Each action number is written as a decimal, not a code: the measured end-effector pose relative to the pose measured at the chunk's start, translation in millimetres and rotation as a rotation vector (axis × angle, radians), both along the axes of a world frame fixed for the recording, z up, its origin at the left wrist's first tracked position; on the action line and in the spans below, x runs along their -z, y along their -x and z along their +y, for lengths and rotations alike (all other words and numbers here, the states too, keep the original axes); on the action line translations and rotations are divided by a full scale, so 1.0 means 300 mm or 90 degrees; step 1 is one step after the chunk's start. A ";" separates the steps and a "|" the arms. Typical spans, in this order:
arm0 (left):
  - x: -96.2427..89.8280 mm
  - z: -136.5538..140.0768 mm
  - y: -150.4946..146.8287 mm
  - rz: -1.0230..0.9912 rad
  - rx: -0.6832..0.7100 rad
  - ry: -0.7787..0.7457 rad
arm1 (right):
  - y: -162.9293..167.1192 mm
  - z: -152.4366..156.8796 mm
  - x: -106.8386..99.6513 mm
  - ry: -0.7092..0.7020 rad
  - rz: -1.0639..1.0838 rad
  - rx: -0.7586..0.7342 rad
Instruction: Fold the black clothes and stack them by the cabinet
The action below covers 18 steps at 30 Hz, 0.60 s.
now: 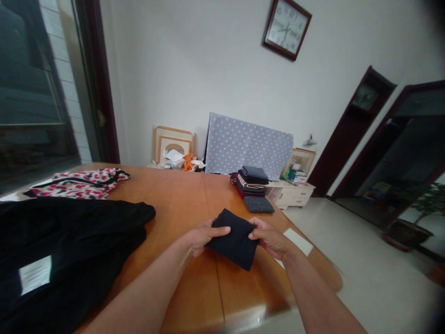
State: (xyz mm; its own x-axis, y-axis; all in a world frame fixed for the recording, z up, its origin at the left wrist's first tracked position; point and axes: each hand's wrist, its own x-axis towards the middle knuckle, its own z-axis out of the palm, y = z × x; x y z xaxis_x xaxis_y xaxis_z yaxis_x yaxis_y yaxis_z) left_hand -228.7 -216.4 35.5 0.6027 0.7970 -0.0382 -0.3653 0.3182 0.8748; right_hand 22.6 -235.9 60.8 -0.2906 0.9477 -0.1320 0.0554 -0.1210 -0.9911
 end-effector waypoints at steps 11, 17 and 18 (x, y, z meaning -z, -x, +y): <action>0.018 0.018 -0.007 0.001 -0.048 0.025 | 0.009 0.016 0.053 -0.001 0.007 -0.013; 0.023 0.023 -0.007 0.020 -0.050 0.051 | 0.018 0.019 0.085 0.017 0.057 0.005; 0.026 0.026 -0.007 0.023 -0.044 0.063 | 0.022 0.020 0.090 0.020 0.065 0.011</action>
